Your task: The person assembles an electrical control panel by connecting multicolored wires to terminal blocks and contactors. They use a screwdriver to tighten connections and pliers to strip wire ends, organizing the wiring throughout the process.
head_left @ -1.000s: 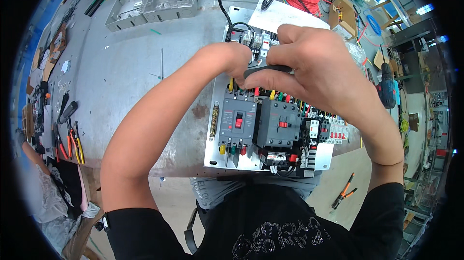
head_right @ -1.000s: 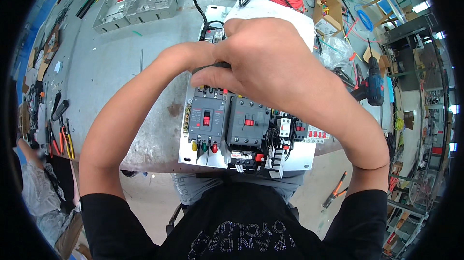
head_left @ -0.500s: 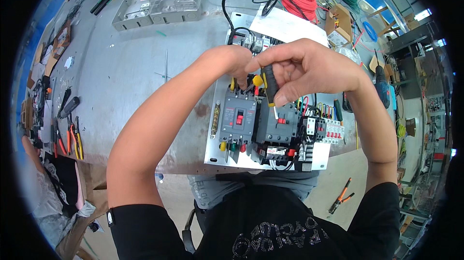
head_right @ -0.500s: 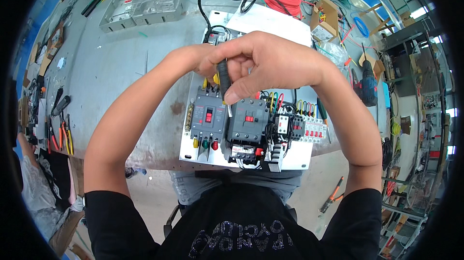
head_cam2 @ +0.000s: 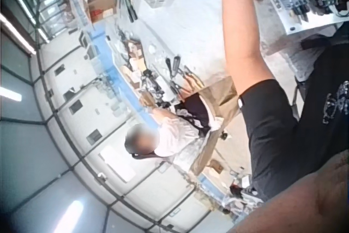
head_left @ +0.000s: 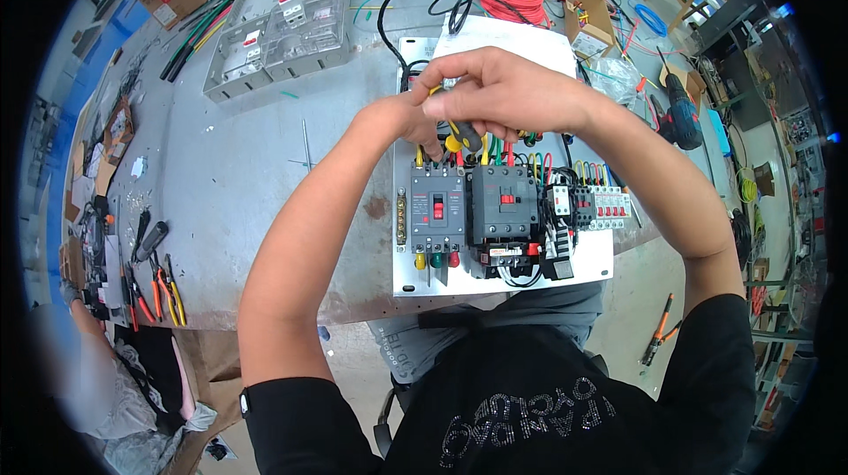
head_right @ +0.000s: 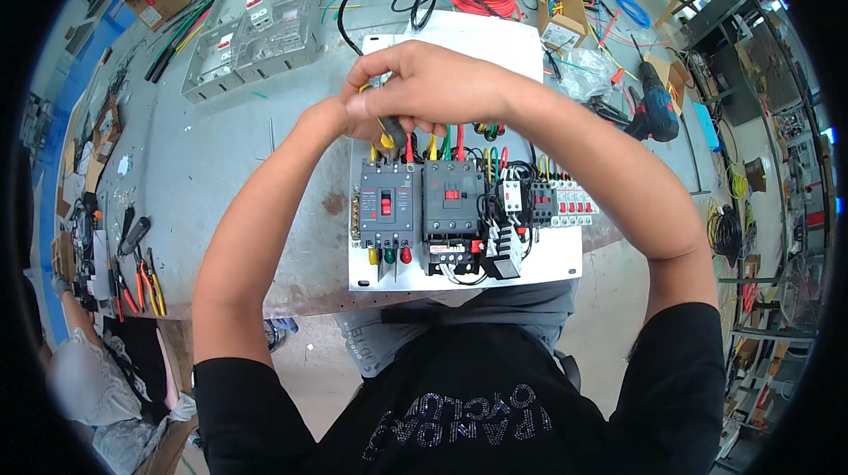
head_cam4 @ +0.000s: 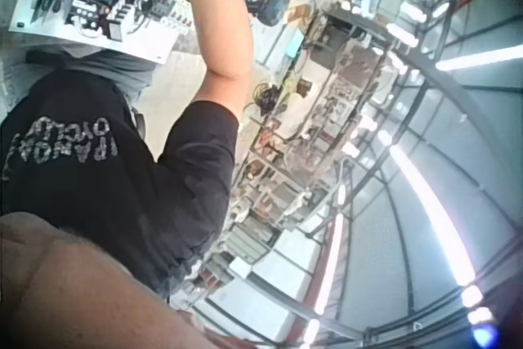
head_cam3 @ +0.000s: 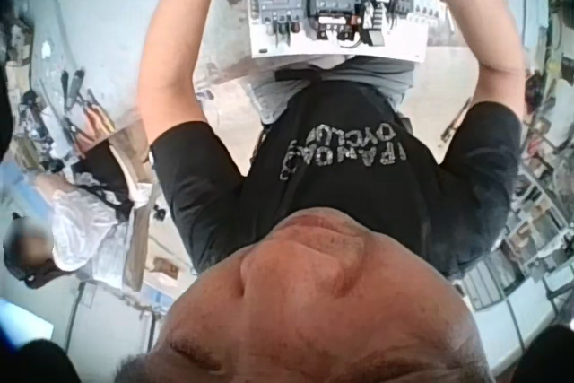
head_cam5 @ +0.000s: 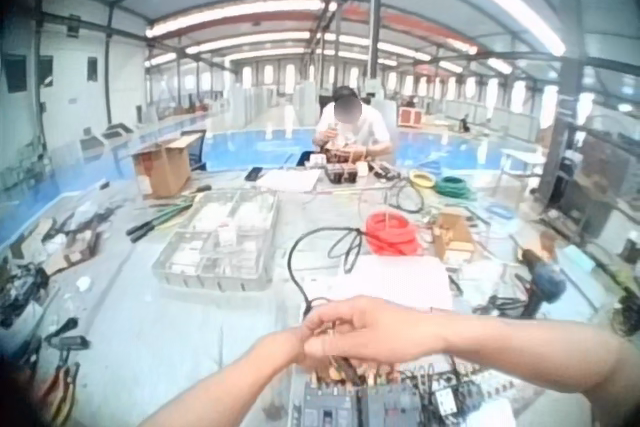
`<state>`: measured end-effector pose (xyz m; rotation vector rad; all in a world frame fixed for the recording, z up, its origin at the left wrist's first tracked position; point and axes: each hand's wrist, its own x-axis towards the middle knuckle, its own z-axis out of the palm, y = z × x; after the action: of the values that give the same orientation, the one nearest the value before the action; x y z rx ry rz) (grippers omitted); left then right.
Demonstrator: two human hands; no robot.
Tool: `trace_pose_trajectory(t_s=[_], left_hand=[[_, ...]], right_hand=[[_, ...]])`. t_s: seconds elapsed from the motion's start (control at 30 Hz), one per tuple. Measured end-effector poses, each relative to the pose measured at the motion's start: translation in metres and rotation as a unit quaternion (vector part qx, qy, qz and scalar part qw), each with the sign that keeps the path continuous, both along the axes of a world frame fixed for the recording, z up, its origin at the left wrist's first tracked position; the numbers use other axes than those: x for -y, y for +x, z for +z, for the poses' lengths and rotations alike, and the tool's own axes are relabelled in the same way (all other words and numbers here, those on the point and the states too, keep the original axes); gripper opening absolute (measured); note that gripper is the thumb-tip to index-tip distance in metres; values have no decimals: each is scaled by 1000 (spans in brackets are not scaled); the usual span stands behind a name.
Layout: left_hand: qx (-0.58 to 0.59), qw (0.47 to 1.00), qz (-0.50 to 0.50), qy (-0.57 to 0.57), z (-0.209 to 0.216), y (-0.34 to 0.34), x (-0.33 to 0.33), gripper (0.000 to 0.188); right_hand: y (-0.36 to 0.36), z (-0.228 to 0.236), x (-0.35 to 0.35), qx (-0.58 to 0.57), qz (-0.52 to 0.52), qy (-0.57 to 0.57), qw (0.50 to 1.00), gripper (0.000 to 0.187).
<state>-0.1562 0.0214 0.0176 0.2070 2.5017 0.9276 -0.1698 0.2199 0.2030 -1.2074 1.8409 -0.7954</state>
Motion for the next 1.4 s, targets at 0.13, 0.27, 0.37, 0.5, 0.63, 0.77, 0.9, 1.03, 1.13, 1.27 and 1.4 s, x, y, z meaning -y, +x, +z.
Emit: trace_pose_trajectory(t_s=[0.13,0.27,0.37,0.5,0.63,0.77,0.9,1.03,1.13,1.27,1.4], left_hand=[[2,997,-63,-51,20,-8,-12,67],[-14,992,-61,-105,-3,-12,-2,69],[-35,992,-85,-85,5,-12,-8,77],[-2,990,-124,-61,-2,-11,5,73],[50,997,-51,-9,11,-6,29,34],[33,994,-86,61,1,-15,29,22],[46,988,-126,78,8,-20,23,26],[22,988,-106,111,8,-20,22,33],[30,989,-105,96,10,-24,18,34],[39,991,-103,80,9,-28,17,35],[41,992,-99,67,7,-32,18,36]], right_hand=[[-25,2,-19,10,83,-18,996,79],[-21,0,-13,-298,112,-122,940,66],[-4,-2,-13,-473,26,-49,880,52],[8,0,2,-393,-3,87,916,52],[-7,-25,-2,-254,2,-94,963,48],[-19,-19,0,-90,40,-18,995,38],[-7,-23,-4,136,-100,31,985,34],[1,-26,-17,215,-45,-13,976,44],[-9,-19,-22,116,95,-10,989,64],[-10,-13,-18,-262,120,-124,949,48],[17,-30,2,-444,-50,-40,894,61]])
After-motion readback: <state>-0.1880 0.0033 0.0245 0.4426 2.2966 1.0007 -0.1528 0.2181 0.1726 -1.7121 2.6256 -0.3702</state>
